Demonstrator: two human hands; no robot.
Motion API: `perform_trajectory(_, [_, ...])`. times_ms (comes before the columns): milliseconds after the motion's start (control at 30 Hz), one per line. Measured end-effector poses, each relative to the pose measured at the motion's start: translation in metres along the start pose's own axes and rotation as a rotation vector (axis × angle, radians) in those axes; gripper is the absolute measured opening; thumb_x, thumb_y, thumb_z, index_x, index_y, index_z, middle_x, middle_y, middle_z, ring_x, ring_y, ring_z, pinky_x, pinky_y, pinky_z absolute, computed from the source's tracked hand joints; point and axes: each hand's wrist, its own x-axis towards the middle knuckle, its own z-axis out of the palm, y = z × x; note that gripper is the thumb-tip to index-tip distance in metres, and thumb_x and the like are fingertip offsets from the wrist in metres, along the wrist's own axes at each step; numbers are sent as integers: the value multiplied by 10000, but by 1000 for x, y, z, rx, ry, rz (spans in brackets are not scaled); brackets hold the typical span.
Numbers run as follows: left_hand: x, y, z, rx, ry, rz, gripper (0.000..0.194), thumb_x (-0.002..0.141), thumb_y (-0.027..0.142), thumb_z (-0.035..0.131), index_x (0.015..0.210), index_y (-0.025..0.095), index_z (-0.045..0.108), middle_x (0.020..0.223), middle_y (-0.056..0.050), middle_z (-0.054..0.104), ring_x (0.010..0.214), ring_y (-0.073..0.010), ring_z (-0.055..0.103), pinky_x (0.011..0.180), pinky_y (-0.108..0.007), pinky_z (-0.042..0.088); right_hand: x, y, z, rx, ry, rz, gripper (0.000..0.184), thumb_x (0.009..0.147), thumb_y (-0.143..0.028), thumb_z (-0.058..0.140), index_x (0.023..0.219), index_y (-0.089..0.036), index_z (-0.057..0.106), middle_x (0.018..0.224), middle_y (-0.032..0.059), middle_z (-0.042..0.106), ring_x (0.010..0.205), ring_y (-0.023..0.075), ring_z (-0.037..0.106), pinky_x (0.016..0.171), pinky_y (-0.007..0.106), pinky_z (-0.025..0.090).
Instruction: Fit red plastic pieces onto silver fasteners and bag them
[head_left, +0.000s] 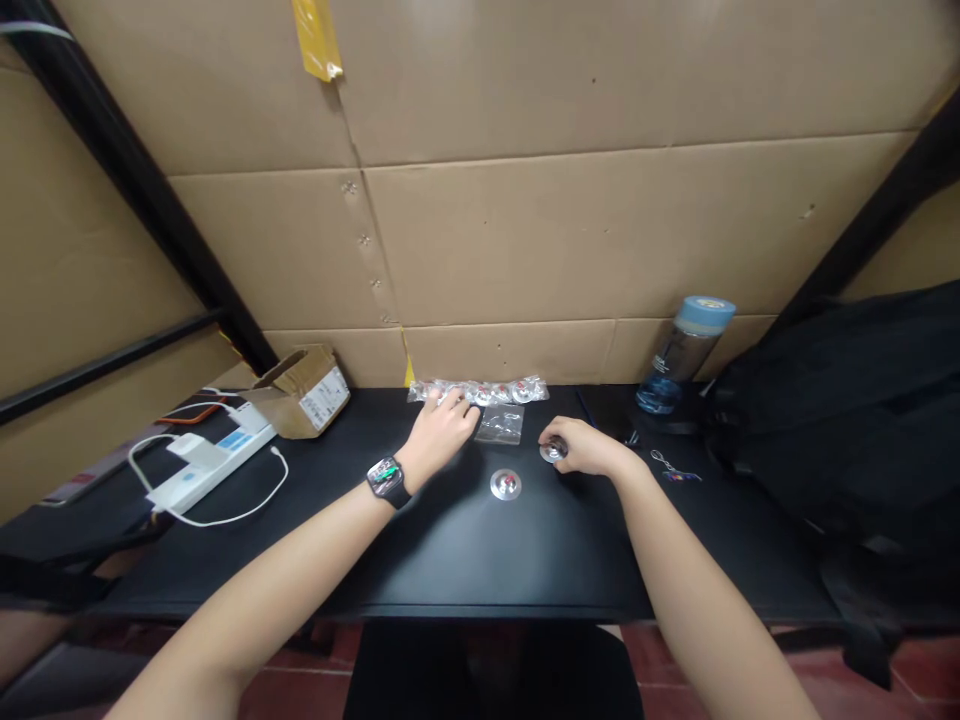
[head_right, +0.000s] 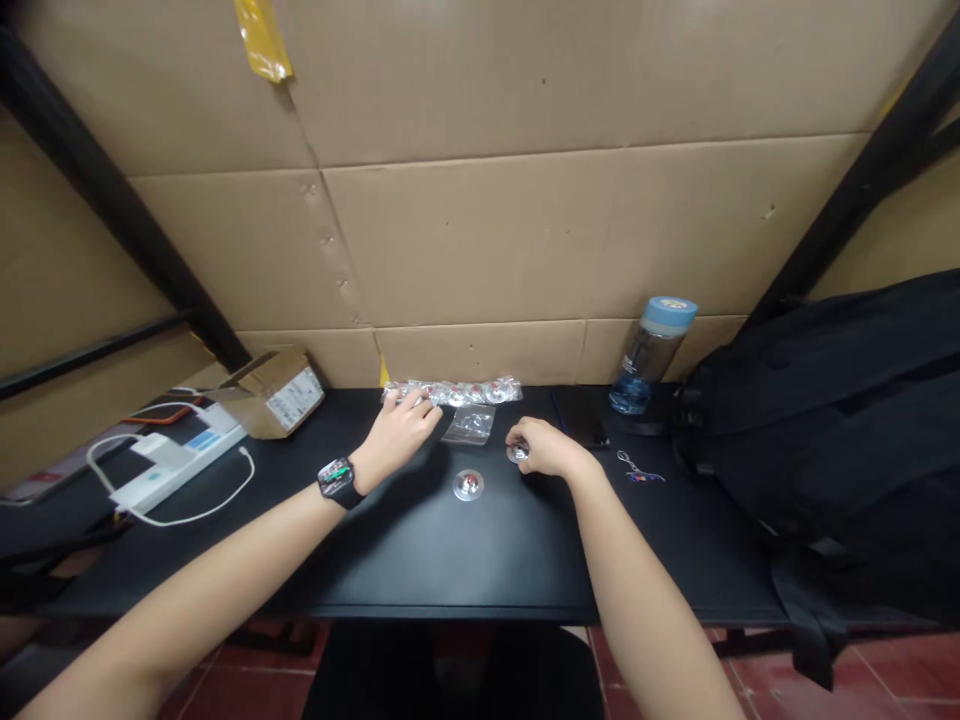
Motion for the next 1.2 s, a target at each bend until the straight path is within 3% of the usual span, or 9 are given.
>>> perform_trajectory(167, [1,6,7,-122,49,-72,227,970,84,478,1019,194,670,997,-128,743,1211,-290,548,955,-476,314,1,-9,-2,11,148,5,366,632,-130,753,988,-209,727,984,55,698,895,223,655,822,301,499])
perform_trajectory(267, [0,12,10,-306,116,-216,190,1013,216,502,1025,232,691,1007,-90,759,1188,-270,557,942,-466,286,4,-22,-2,129,337,-52,307,732,-218,755,1035,-229,710,1008,43,711,869,200,653,819,315,507])
perform_trajectory(400, [-5,23,6,-582,141,-437,174,997,362,563,963,276,710,1021,-23,758,1110,-238,577,908,-424,283,9,-49,5,395,513,-111,388,792,-312,766,1163,-249,674,1133,63,714,961,221,669,802,337,537])
perform_trajectory(567, [-11,34,-1,-795,116,-507,183,991,366,562,962,258,707,1130,-36,699,1119,-230,567,908,-395,317,11,-80,25,666,532,-174,480,787,-355,797,1236,-263,651,1208,77,701,1064,252,675,850,375,567])
perform_trajectory(733, [-13,39,-4,-852,116,-508,110,971,292,590,960,253,692,1145,-32,653,1107,-220,558,935,-392,327,11,-91,36,768,529,-182,486,767,-343,831,1217,-255,669,1188,79,709,1066,248,684,866,370,576])
perform_trajectory(1200, [-14,40,-2,-759,113,-455,97,936,227,588,954,241,682,1139,-55,643,1097,-233,543,898,-401,330,9,-94,36,735,492,-172,470,756,-330,839,1190,-257,672,1142,63,736,1040,243,708,853,360,588])
